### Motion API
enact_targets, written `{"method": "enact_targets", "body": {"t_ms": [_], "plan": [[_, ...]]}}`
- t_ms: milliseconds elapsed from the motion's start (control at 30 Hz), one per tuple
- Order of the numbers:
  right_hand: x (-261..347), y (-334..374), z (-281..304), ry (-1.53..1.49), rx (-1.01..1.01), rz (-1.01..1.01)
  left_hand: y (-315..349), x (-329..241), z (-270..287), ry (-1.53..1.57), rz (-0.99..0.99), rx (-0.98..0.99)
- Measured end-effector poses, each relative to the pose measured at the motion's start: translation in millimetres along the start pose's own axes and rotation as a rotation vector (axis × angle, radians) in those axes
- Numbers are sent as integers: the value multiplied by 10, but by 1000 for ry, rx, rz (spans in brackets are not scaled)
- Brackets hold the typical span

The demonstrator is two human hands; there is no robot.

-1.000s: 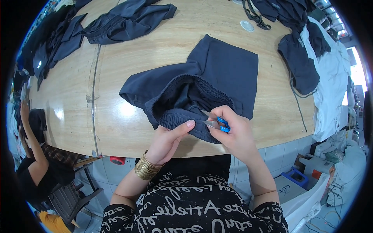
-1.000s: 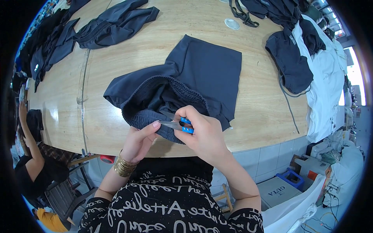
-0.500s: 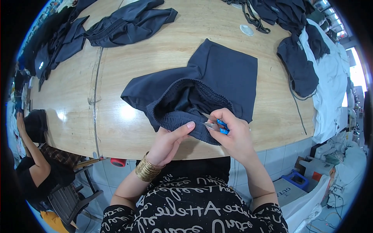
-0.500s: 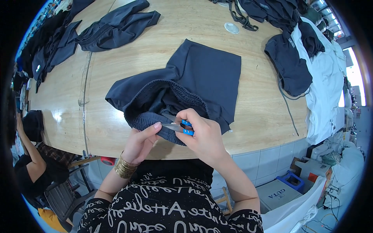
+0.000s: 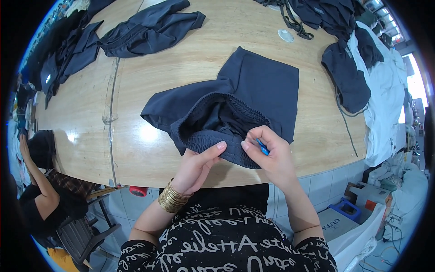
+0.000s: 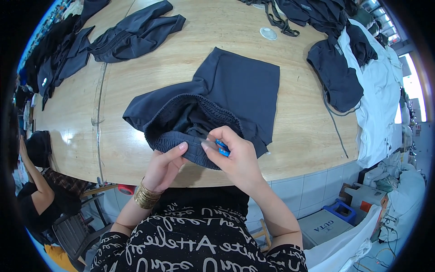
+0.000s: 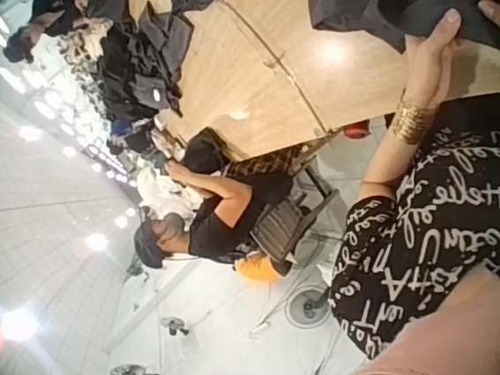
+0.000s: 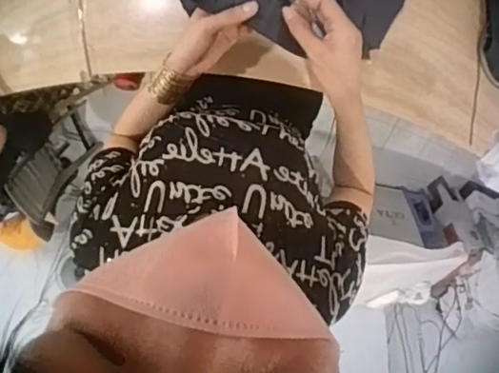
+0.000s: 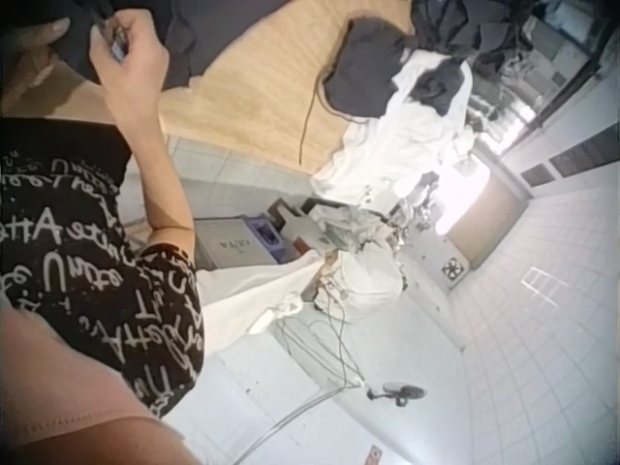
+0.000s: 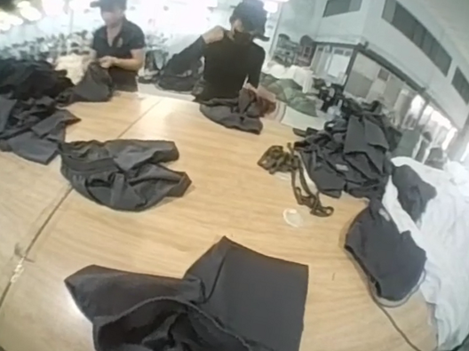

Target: Use thread nippers to trim excess threads from a pair of manufactured shorts.

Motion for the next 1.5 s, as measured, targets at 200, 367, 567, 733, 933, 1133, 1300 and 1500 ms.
{"method": "enact_targets", "body": {"t_ms": [200, 367, 567, 733, 933, 1133, 1300, 1500], "plan": [[20, 14, 40, -119, -42, -57, 9, 5, 24, 12, 20, -25], [67, 4, -23, 63, 5, 23, 9, 20, 37, -14, 10, -37], [123, -33, 137, -103, -106, -32, 14, 42, 94, -4, 31, -59], [121, 47, 73, 75, -95, 152, 8, 29, 62, 39, 34, -1], [155, 102, 30, 438, -158, 391, 10, 22, 56, 62, 27, 50], [170, 115, 12, 497, -181, 452, 20, 37, 61, 40, 31, 30], [197, 109, 10, 519, -182, 475, 15, 20, 46, 34, 28, 45], [180, 104, 42, 529, -210, 475, 14, 17, 42, 19, 32, 16]]}}
Point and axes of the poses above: each hand's wrist, its own y-axis away from the middle knuckle, its own z-axis out of the back of the hand, x = y × z, the point moved 6 cm from there along -y, towards the middle knuckle, and after that the axes turned 2 degrees about z, right-handed, at the moved point
